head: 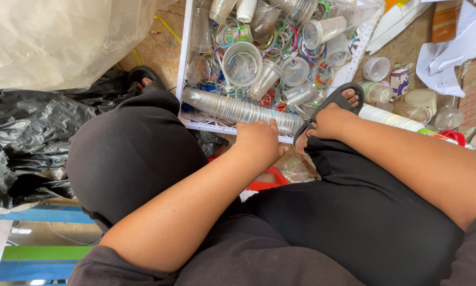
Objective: The person sits on the floor and uses scissors to cut the bottom off a clear plastic cup. They then pick up another cup from a white crate and repeat the cutting process.
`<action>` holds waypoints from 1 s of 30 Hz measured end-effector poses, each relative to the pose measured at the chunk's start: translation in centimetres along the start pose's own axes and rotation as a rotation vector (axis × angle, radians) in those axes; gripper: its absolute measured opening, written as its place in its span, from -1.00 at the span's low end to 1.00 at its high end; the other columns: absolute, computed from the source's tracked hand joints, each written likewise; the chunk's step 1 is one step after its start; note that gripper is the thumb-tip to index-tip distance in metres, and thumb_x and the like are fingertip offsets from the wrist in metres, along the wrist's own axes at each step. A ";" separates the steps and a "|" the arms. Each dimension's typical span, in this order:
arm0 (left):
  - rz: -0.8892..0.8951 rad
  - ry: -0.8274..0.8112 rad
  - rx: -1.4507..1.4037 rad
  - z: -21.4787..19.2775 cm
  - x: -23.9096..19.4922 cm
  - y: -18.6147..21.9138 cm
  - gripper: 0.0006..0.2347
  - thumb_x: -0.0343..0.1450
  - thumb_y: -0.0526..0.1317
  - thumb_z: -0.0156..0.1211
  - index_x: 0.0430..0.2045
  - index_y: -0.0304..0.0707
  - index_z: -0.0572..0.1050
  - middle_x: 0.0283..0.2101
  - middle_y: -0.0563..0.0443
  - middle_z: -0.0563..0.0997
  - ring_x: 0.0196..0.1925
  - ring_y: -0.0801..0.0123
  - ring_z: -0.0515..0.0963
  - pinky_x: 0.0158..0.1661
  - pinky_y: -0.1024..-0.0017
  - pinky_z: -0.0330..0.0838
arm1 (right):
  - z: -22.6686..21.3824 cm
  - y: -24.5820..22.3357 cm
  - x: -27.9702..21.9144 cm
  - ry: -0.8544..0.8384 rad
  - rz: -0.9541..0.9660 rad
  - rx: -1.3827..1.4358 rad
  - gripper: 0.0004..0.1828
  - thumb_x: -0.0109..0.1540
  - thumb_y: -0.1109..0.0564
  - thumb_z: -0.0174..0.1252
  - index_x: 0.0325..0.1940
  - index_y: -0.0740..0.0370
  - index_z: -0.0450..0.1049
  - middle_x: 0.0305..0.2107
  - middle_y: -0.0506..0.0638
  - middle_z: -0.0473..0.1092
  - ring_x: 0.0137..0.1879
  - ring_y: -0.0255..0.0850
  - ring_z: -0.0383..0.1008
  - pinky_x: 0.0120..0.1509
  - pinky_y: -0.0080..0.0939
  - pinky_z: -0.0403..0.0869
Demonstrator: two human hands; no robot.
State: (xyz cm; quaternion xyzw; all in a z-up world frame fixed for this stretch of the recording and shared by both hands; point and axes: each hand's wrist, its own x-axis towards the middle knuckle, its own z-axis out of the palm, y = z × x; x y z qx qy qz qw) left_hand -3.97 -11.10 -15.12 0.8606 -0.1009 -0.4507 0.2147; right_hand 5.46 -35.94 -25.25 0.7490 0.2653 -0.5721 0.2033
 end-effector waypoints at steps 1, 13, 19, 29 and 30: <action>-0.004 0.007 0.004 0.1 0.1 0.0 -0.35 0.46 0.16 0.06 0.33 -0.38 0.30 -0.06 -0.29 0.60 -0.01 -0.14 0.63 -0.04 -0.24 0.35 | 0.1 0.3 0.3 -0.002 -0.026 -0.039 -0.35 0.24 -0.34 0.04 -0.50 0.30 0.60 -0.62 0.12 0.44 -0.41 -0.13 0.54 -0.23 -0.19 0.61; 0.014 0.012 0.000 -0.1 -0.2 0.0 -0.36 0.46 0.15 0.06 0.33 -0.40 0.30 -0.07 -0.30 0.60 -0.02 -0.15 0.63 -0.03 -0.29 0.34 | 1.0 0.8 2.1 -0.014 -0.010 0.000 -0.40 0.27 -0.26 0.02 -0.50 0.31 0.60 -0.65 0.10 0.42 -0.44 -0.14 0.53 -0.27 -0.17 0.59; 0.006 0.025 -0.008 -0.4 -0.5 -0.2 -0.35 0.46 0.16 0.06 0.33 -0.38 0.29 -0.07 -0.27 0.60 -0.01 -0.12 0.63 -0.04 -0.22 0.35 | 2.6 3.1 4.3 -0.041 0.003 -0.038 -0.41 0.29 -0.23 0.01 -0.43 0.34 0.63 -0.58 0.13 0.48 -0.36 -0.12 0.57 -0.21 -0.12 0.61; 0.004 0.044 0.000 0.0 -0.6 -0.3 -0.35 0.46 0.17 0.07 0.33 -0.36 0.30 -0.09 -0.27 0.60 -0.03 -0.12 0.63 -0.06 -0.21 0.34 | -0.6 1.3 2.4 -0.047 -0.007 -0.053 -0.47 0.28 -0.18 0.07 -0.44 0.32 0.65 -0.63 0.08 0.45 -0.41 -0.12 0.55 -0.19 -0.13 0.61; 0.000 0.038 -0.005 -0.2 -0.8 -0.3 -0.35 0.45 0.17 0.07 0.33 -0.36 0.30 -0.08 -0.26 0.60 -0.02 -0.12 0.63 -0.06 -0.20 0.35 | -0.9 1.2 2.4 -0.061 -0.003 -0.059 -0.46 0.28 -0.18 0.07 -0.43 0.33 0.65 -0.62 0.09 0.46 -0.40 -0.10 0.56 -0.15 -0.08 0.60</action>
